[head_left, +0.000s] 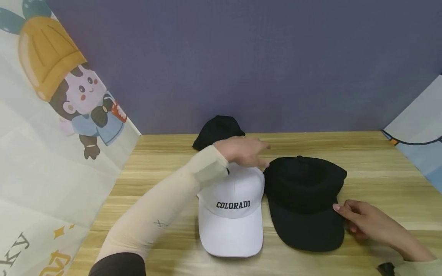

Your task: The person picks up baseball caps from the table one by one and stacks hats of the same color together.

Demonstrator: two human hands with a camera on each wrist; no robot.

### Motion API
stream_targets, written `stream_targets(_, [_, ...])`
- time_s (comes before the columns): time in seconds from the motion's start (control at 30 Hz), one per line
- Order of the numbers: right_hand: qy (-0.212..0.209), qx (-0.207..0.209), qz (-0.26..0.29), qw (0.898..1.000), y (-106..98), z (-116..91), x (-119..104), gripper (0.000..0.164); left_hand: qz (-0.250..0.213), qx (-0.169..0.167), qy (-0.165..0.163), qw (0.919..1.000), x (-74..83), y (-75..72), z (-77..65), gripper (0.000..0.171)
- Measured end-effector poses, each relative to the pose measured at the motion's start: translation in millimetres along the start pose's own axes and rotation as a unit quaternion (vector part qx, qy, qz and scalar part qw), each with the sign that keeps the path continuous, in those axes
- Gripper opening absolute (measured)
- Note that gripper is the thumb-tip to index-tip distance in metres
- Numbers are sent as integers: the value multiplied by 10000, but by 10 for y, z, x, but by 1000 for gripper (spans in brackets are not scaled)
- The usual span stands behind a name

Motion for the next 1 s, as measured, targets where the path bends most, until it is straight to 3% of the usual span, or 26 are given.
stream_targets(0.07, [-133,323,-38,9994,-85,-32,-48,45,-378,465,-177,9980,-283,-58,-125,63])
stream_targets(0.13, [-288,935,-220,9950,-177,-69,-120,43,-784,1040,-381,9907,-607,-64,-253,58])
stream_targets(0.27, [-697,2168,-431,9728,-354,-133,-297,38,-1325,2071,-984,9643,-1234,78,-472,46])
stream_targets(0.4, [-1234,2908,-524,9474,-484,-183,-485,30,-1724,2707,-1390,9368,-1620,297,-600,44])
stream_targets(0.5, [-1382,3092,-599,9390,-512,-196,-696,29,-2191,3087,-1574,9121,-1777,431,-675,46])
stream_targets(0.63, [-1504,2923,-705,9418,-549,-154,-1070,31,-2740,3632,-1859,8709,-1895,538,-714,48])
stream_targets(0.7, [-1789,2791,-693,9409,-547,-118,-1272,29,-2879,3835,-1934,8559,-1925,571,-710,48])
stream_targets(0.83, [-2559,2464,-778,9315,-500,-30,-1628,20,-2989,3967,-1926,8463,-1951,629,-629,51])
stream_targets(1.0, [-3076,2108,-915,9233,-405,101,-1943,14,-3123,4110,-1857,8361,-1979,720,-504,49])
Point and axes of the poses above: each hand's wrist, its own z-axis towards the middle knuckle, its own y-axis out of the palm, x = y × z, the point moved 2 cm from there along z, towards the middle knuckle, and after that the axes turned 14 degrees about y, right-handed, at the moved point
